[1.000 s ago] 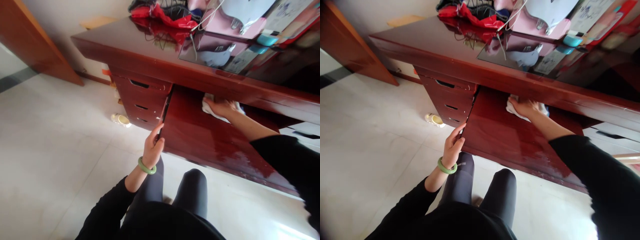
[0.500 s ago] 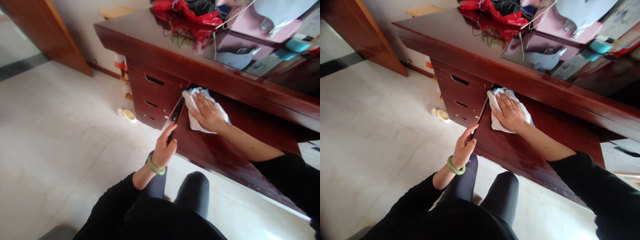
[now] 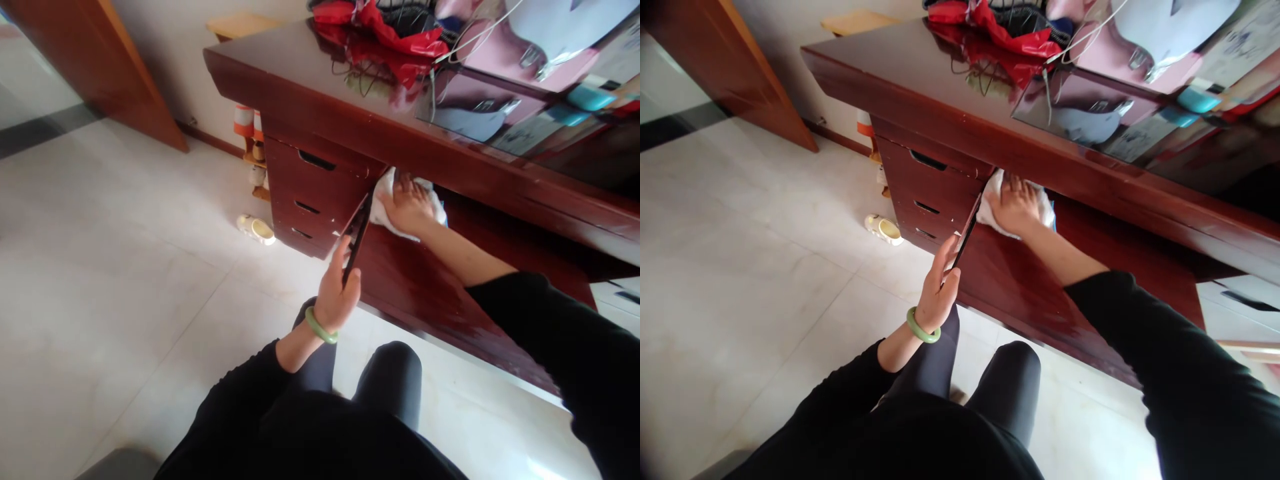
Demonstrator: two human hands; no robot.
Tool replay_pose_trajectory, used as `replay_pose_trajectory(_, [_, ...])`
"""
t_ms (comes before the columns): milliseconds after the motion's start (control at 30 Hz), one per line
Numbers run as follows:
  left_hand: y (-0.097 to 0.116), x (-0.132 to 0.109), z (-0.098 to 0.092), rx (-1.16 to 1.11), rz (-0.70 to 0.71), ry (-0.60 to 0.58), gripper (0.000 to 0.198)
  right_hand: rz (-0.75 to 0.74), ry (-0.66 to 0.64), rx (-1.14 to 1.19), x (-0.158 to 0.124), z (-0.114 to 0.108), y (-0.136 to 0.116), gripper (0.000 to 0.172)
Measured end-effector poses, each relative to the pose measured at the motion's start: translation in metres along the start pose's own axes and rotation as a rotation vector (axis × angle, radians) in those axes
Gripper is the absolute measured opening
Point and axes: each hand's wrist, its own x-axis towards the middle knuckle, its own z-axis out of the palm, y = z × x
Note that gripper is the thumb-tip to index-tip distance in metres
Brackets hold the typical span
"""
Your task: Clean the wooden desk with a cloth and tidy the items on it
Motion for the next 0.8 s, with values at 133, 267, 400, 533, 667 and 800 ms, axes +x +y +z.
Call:
replay_pose_trajectory(133, [-0.005,0.002,-0.001,0.01,0.065,0.021,0.072,-0.098,-0.075,0.182,-0.084,-0.016,-0.054,0.087])
replay_pose_trajectory(267, [-0.005,0.005,-0.004,0.075,0.177,0.051,0.078,-0.39,-0.194,0.435,-0.137,-0.033,-0.078,0.068])
replay_pose_trajectory(400, [-0.002,0.007,-0.007,0.111,0.252,0.034,0.074,-0.494,-0.269,0.682,-0.165,-0.048,-0.043,0.06])
replay_pose_trajectory(533, [-0.001,0.007,-0.008,0.108,0.244,-0.017,0.066,-0.418,-0.302,0.699,-0.223,-0.063,0.024,0.056])
replay_pose_trajectory(667, [0.002,0.005,-0.006,0.077,0.174,-0.041,0.063,-0.3,-0.258,0.613,-0.272,-0.066,0.067,0.062])
replay_pose_trajectory(800, [0.004,0.006,-0.007,0.064,0.117,-0.065,0.072,-0.37,-0.241,0.582,-0.239,-0.056,0.037,0.054])
